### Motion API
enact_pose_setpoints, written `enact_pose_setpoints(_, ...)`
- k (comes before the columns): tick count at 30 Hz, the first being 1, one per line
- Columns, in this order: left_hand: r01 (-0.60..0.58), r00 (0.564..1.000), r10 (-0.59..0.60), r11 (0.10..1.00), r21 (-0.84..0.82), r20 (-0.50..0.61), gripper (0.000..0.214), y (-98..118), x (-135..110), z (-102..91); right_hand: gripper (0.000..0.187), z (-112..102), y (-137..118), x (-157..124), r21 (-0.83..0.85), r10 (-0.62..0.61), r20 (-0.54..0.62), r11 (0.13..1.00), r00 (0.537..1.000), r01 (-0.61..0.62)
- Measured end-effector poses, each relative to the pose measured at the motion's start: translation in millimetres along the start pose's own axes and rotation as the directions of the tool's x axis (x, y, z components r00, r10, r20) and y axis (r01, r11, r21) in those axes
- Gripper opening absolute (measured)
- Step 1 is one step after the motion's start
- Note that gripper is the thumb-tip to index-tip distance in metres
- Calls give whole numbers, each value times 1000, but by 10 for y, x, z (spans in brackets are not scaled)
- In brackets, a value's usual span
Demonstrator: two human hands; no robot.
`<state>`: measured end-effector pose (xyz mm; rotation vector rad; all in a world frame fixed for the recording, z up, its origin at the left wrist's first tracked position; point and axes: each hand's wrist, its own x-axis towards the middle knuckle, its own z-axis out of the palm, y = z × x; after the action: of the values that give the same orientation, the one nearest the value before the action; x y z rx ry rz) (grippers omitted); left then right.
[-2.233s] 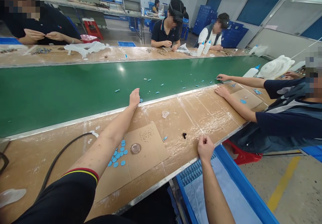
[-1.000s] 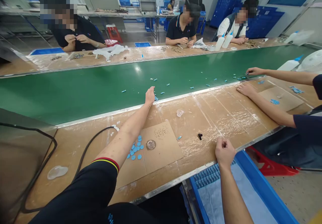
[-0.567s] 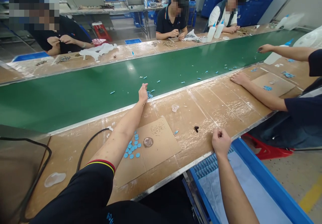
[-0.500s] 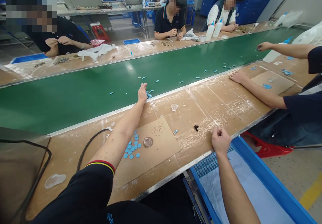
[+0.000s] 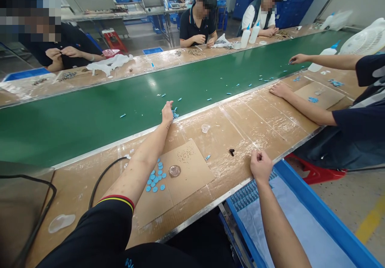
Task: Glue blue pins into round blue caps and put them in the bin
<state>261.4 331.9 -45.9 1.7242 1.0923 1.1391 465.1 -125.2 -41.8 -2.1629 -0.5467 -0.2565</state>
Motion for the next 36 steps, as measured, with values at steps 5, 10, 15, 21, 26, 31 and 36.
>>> enact_pose_setpoints(5,29,1000,-29,999,-16,9,55,55,-26,-14,42,-9,-9,3,8,0,4,1000,1000,0)
enact_pose_setpoints(10,37,999,-36,999,-25,22,50,83,-43,-18,44,-3,2,17,4,2,2,1000,1000,-2)
enact_pose_setpoints(15,33,999,-31,999,-33,39,50,81,-46,-9,46,1,8,24,1,4,-1,1000,1000,-4)
enact_pose_setpoints(21,34,998,-33,999,-28,49,52,88,-53,-9,46,0,1,22,1,1,1,1000,1000,-1)
enact_pose_setpoints(26,17,999,-16,999,-27,42,48,95,-50,-13,44,-8,-4,21,5,3,3,1000,1000,-3)
enact_pose_setpoints(31,11,999,-10,1000,-22,44,45,80,-33,-23,42,-2,16,23,6,9,7,1000,1000,-9)
enact_pose_setpoints(36,8,999,-7,1000,-21,51,47,58,-25,-19,44,12,40,23,7,10,5,1000,1000,-10)
